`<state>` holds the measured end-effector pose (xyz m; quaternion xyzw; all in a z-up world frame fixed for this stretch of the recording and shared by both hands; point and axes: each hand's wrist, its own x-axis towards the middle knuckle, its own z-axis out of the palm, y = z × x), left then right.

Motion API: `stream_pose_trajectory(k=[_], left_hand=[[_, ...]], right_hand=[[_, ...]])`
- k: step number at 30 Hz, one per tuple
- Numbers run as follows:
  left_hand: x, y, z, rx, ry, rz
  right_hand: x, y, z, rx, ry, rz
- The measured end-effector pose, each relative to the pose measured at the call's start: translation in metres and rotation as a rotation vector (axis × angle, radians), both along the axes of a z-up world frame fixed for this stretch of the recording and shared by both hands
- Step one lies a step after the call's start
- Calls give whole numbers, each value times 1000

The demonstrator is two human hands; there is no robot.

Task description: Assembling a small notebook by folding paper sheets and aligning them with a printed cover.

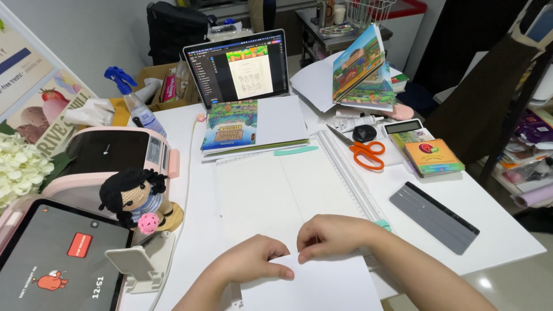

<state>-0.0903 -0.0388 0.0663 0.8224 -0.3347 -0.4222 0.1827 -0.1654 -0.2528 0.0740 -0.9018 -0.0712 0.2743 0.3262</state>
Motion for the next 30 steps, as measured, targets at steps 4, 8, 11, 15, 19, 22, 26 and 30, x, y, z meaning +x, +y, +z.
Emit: stream_pose_trajectory(k=[4,8,11,15,19,22,26,30], left_hand=[[1,-1,-6,-30,14,-8],[0,-2,-3,-39,33,22],[-3,-6,-6,-36,-95,12],[-14,-10,-17,-94,-353,-5],[-11,-12,-18,-103,-297,53],[-7,-11,-20,-100,-294,24],[-5,-11,-18,-33,-327,-49],[7,-10,-30,-22,-444,-39]], right_hand=[[5,-4,-17,24,-2,0],[6,-3,-22,68,-49,48],[5,-1,-20,57,-12,-9],[8,-3,-26,55,-55,-26],[8,-2,-21,41,-34,-39],[6,-1,-15,22,-8,-27],[4,-3,-8,-40,26,4],[5,-9,-4,-54,5,-22]])
